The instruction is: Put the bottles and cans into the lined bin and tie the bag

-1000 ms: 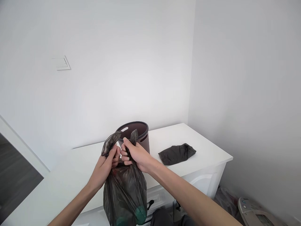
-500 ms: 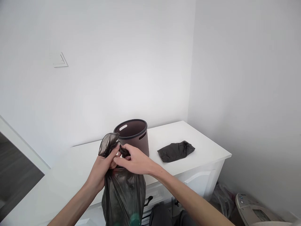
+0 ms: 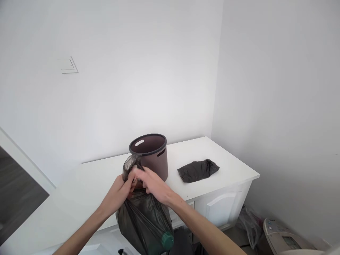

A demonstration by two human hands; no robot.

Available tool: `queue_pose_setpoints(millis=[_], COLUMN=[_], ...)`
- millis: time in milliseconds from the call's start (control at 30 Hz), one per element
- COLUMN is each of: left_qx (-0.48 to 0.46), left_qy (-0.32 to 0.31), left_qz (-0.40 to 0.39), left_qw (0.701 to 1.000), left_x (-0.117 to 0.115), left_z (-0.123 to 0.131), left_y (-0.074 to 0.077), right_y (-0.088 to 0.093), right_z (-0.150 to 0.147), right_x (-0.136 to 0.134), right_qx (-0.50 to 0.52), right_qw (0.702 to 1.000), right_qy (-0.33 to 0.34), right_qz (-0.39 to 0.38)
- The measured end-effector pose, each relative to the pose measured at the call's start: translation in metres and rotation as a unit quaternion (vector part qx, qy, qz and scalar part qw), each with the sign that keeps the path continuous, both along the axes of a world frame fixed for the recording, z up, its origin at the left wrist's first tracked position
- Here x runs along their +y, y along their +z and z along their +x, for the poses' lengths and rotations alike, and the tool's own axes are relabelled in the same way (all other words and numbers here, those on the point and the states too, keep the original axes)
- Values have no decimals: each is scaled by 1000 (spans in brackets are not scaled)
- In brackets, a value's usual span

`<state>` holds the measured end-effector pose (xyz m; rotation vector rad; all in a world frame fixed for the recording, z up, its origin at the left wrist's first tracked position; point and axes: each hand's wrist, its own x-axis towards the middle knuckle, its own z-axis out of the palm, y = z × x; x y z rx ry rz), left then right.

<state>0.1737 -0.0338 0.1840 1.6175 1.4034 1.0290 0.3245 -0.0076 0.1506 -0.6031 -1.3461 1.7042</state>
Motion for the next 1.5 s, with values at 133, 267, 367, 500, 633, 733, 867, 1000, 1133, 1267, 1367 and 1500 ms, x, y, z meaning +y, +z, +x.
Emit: queue_pose_setpoints(millis=[133, 267, 367, 500, 633, 733, 867, 1000, 1133, 1267, 1367, 1500], left_qx=[73, 143, 229, 206, 112, 35, -90, -122, -75, -101, -145, -191], left_qy=[10, 25, 18, -21, -68, -89, -95, -102, -104, -93, -76, -38], left_qz=[77, 145, 147, 120, 72, 15, -85, -106, -73, -74, -114, -118], left_qw=[994, 979, 962, 971, 989, 995, 988, 982, 989, 988, 980, 974], left_x=[3, 5, 5, -1, -8, -10, -11, -10, -8, -6, -5, -3], left_z=[4, 9, 6, -3, -17, -30, -43, -45, -45, -45, -42, -34], left_y=[-5, -10, -8, -2, -3, -9, -11, -4, 2, 1, 1, 7], right_y=[6, 3, -3, -10, -12, -9, 6, 15, 8, -1, -4, -6], right_z=[-7, -23, -30, -30, -28, -19, 0, 16, 22, 16, 7, -4], right_x=[-17, -15, -7, 0, 6, 12, 12, 10, 12, 11, 10, 9], right_qx=[-71, -51, -31, -3, 19, 31, -86, -217, -293, -325, -333, -324], right_qw=[996, 993, 978, 971, 978, 993, 987, 908, 836, 794, 770, 738], right_qy=[-2, -89, -142, -176, -150, -67, 59, 44, -44, -115, -160, -210], right_qz=[61, -62, -148, -164, -143, -91, 121, 357, 462, 500, 520, 554])
